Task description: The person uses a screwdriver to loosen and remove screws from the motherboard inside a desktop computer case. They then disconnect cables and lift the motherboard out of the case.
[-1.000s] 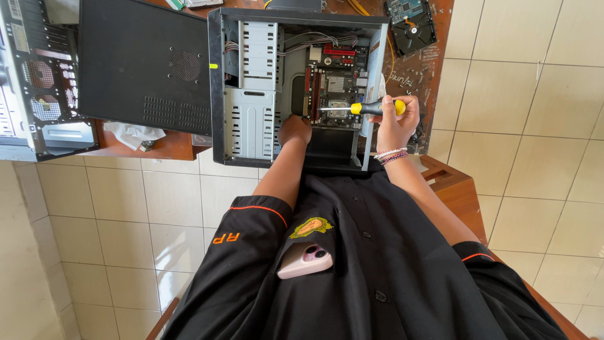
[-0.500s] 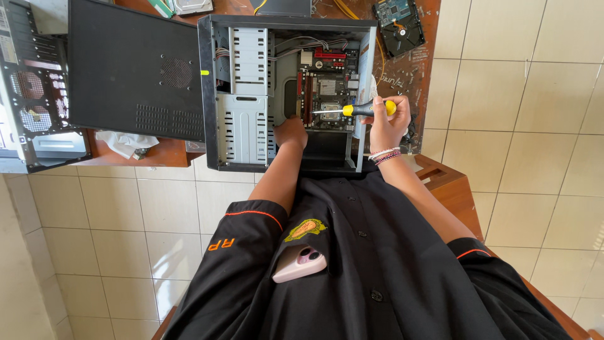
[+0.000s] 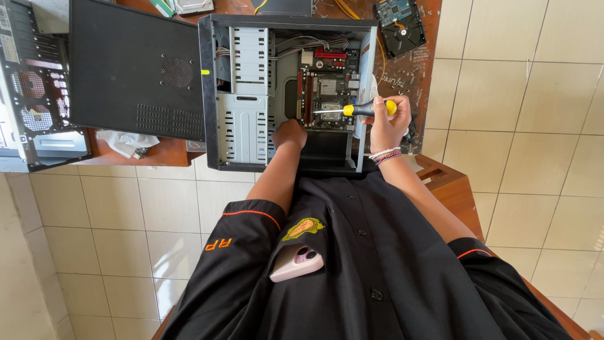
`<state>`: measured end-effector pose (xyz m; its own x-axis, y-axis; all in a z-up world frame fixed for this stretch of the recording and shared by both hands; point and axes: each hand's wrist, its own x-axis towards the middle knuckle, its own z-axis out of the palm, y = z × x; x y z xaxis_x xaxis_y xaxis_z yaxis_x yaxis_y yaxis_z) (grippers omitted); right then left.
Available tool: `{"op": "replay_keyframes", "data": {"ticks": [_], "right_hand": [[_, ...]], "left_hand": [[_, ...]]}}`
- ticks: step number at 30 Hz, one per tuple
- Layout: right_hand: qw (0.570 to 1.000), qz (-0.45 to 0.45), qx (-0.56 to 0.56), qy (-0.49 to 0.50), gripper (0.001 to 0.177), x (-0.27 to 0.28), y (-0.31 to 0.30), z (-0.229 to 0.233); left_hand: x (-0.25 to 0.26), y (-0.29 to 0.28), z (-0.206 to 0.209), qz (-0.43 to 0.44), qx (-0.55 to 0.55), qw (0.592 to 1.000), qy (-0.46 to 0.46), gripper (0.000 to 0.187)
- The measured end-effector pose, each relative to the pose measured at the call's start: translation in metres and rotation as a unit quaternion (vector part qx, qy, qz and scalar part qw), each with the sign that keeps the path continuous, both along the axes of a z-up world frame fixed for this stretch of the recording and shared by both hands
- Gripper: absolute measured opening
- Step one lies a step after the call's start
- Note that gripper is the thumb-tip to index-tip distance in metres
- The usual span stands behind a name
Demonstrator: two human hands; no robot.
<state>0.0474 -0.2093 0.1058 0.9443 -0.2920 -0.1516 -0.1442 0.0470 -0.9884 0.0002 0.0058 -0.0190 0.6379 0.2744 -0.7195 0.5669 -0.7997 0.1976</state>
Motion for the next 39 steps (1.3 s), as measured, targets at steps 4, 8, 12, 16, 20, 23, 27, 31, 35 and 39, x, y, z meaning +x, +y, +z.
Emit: {"op": "replay_keyframes", "data": {"ticks": [4, 8, 12, 16, 20, 23, 27, 31, 35, 39], "right_hand": [[1.000, 0.002, -0.007, 0.006, 0.020, -0.001, 0.000, 0.004], [1.000, -0.001, -0.001, 0.008, 0.019, -0.001, 0.001, 0.007], [1.000, -0.006, 0.008, 0.012, 0.019, 0.000, 0.003, 0.011], [1.000, -0.010, 0.016, 0.002, 0.019, -0.001, 0.004, 0.013], [0.999, -0.017, 0.027, 0.002, 0.017, 0.000, 0.005, 0.013], [1.000, -0.021, 0.023, 0.005, 0.018, 0.000, 0.003, 0.007], [1.000, -0.017, 0.014, 0.007, 0.019, 0.000, 0.002, 0.007], [1.000, -0.017, 0.012, 0.015, 0.020, 0.003, 0.000, -0.004], [0.999, -0.030, 0.019, 0.021, 0.019, 0.003, 0.002, 0.001], [0.999, -0.025, 0.024, 0.024, 0.017, 0.003, 0.005, 0.009]], "left_hand": [[0.002, -0.002, 0.012, -0.003, 0.019, 1.000, 0.005, 0.037], [0.003, -0.001, 0.032, -0.007, 0.028, 1.000, -0.003, 0.035], [0.001, -0.003, 0.008, -0.082, 0.057, 0.995, -0.009, 0.035], [0.001, -0.004, -0.004, -0.160, 0.091, 0.983, -0.010, 0.025], [-0.002, -0.003, -0.004, -0.099, 0.062, 0.993, -0.024, 0.029], [0.001, -0.001, -0.011, -0.061, 0.048, 0.997, -0.027, 0.042], [0.000, -0.001, 0.022, -0.053, 0.033, 0.998, -0.013, 0.038], [0.002, 0.000, 0.015, -0.087, 0.056, 0.995, 0.004, 0.044], [0.001, -0.002, 0.011, -0.103, 0.080, 0.991, -0.005, 0.051], [0.002, -0.002, 0.007, -0.106, 0.084, 0.991, -0.004, 0.050]]}}
